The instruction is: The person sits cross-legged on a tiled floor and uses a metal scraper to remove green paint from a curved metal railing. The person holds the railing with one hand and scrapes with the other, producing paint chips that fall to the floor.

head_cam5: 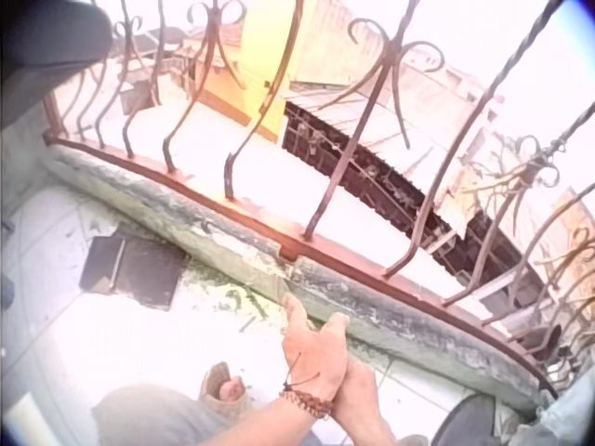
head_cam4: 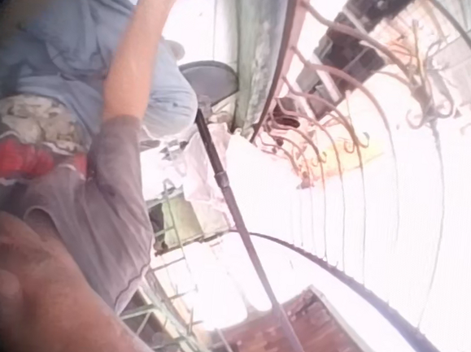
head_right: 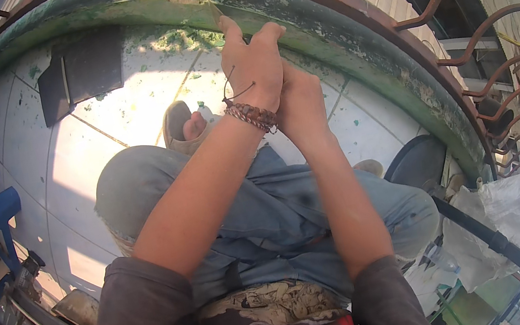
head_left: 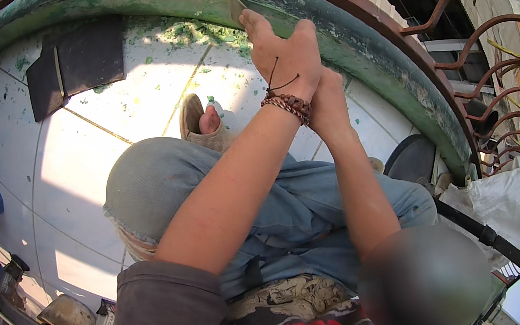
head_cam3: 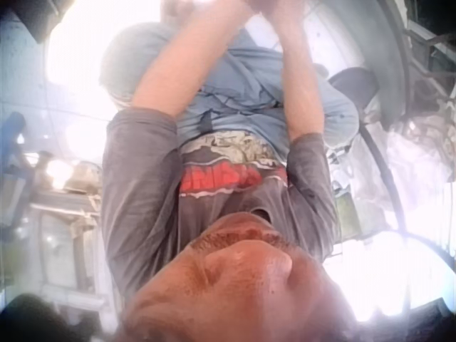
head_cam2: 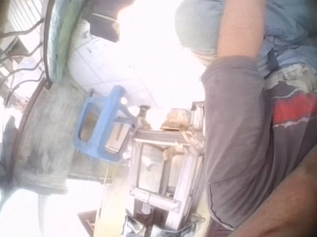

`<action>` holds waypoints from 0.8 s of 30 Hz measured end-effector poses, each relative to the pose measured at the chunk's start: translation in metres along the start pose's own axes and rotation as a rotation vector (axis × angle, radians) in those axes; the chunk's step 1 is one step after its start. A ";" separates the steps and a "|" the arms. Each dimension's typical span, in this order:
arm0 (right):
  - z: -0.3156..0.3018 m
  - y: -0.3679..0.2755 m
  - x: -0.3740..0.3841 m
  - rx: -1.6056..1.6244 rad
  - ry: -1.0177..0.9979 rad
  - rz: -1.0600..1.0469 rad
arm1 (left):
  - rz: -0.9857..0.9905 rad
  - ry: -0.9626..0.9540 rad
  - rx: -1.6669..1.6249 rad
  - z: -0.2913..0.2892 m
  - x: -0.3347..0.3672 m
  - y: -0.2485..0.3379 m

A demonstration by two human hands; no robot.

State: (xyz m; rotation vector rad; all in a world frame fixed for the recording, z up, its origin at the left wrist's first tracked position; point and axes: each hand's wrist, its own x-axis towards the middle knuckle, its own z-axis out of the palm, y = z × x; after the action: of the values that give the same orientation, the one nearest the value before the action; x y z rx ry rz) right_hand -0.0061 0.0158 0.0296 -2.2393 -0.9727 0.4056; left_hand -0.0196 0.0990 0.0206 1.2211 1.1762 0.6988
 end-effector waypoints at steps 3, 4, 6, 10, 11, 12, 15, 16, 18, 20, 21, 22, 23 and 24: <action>-0.003 -0.008 0.005 0.039 -0.020 0.020 | -0.019 -0.020 0.011 0.000 0.004 -0.005; -0.004 -0.007 0.006 0.042 -0.019 0.024 | -0.044 -0.036 -0.012 -0.002 0.004 -0.001; 0.003 -0.008 0.011 0.017 -0.010 0.035 | -0.079 -0.030 -0.065 -0.007 0.011 0.004; -0.009 0.013 -0.005 -0.028 -0.022 0.118 | -0.067 -0.137 -0.018 0.003 -0.008 -0.010; -0.015 0.029 -0.012 -0.021 -0.019 0.160 | -0.056 -0.182 0.023 0.008 -0.018 -0.011; -0.022 0.045 -0.020 -0.012 0.010 0.198 | -0.084 -0.283 0.024 0.011 -0.027 -0.009; -0.055 0.057 -0.044 -0.099 -0.018 0.373 | -0.185 -0.579 0.050 0.009 -0.039 -0.002; -0.069 0.057 -0.050 -0.144 -0.042 0.440 | -0.217 -0.665 0.071 0.007 -0.033 0.000; -0.097 0.064 -0.058 -0.279 -0.111 0.421 | -0.207 -0.443 0.132 0.013 -0.038 -0.001; -0.124 0.076 -0.058 -0.354 -0.216 0.496 | -0.408 -0.280 -0.091 0.009 -0.027 0.003; -0.130 0.079 -0.054 -0.345 -0.238 0.500 | -0.427 -0.190 -0.168 0.009 -0.017 0.000; -0.136 0.078 -0.050 -0.339 -0.261 0.507 | -0.449 -0.101 -0.245 0.010 -0.003 -0.002; -0.140 0.078 -0.049 -0.333 -0.284 0.513 | -0.375 -0.131 -0.325 0.010 0.013 -0.003; -0.138 0.079 -0.049 -0.266 -0.269 0.529 | -0.298 -0.152 -0.401 0.007 0.030 -0.005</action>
State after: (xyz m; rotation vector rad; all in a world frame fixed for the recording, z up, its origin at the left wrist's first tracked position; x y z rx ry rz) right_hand 0.0731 -0.1217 0.0792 -2.7315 -0.5675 0.8713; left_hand -0.0047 0.1226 0.0063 0.7317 1.0041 0.5710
